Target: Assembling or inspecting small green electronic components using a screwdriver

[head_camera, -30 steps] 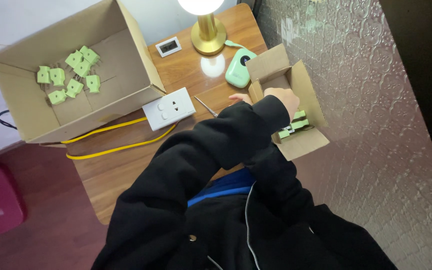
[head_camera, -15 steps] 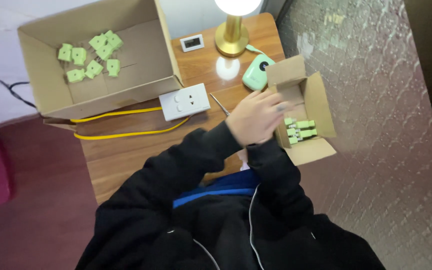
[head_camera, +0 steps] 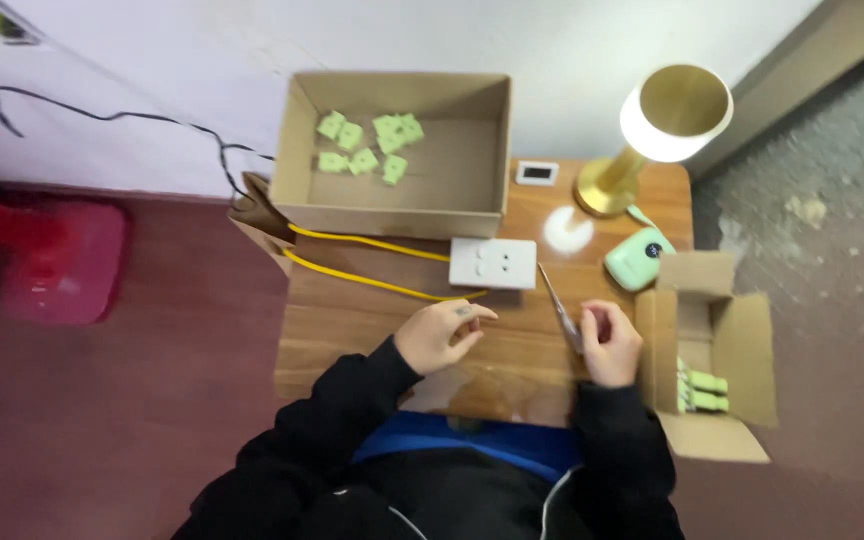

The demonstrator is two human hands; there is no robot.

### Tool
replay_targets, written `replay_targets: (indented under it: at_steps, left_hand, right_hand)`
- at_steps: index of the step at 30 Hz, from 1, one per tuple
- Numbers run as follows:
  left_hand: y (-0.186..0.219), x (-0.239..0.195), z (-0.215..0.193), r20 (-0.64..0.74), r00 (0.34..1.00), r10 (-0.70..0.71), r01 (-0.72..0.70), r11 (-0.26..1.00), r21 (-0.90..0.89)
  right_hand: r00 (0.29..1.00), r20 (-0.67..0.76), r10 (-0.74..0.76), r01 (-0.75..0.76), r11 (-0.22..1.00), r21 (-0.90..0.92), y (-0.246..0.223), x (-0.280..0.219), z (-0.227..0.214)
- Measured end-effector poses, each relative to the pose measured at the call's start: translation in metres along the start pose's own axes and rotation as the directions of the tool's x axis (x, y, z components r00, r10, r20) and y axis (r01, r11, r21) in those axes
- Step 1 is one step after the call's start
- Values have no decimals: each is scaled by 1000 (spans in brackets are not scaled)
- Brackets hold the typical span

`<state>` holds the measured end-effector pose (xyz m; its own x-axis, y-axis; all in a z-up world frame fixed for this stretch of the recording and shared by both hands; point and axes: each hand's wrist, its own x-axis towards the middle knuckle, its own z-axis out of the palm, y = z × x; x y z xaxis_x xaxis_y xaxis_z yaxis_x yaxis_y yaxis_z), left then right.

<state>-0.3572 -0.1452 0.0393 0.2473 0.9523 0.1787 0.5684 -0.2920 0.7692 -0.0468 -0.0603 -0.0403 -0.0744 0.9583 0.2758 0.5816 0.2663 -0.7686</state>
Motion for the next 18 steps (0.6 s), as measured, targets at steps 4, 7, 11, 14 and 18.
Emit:
replay_targets:
  at_steps: [4,7,11,14,18]
  left_hand:
    - [31,30,-81,-76,997,23,-20,999,41]
    - [1,69,-130,-89,991,99,-85,986,146]
    - [-68,139,-171,-57,971,-231,229,845,484]
    - [-110,176,-178,-100,906,-411,380,688,618]
    - [-198,213,-155,-69,847,-526,395,539,744]
  right_hand:
    - [1000,-4,14,-14,1000,0,13,-1,6]
    - [999,-8,45,-45,999,11,14,-2,7]
    - [998,-25,57,-57,998,27,8,0,6]
    - [998,-28,60,-59,998,37,6,0,7]
    - [996,-38,75,-72,995,66,1,2,6]
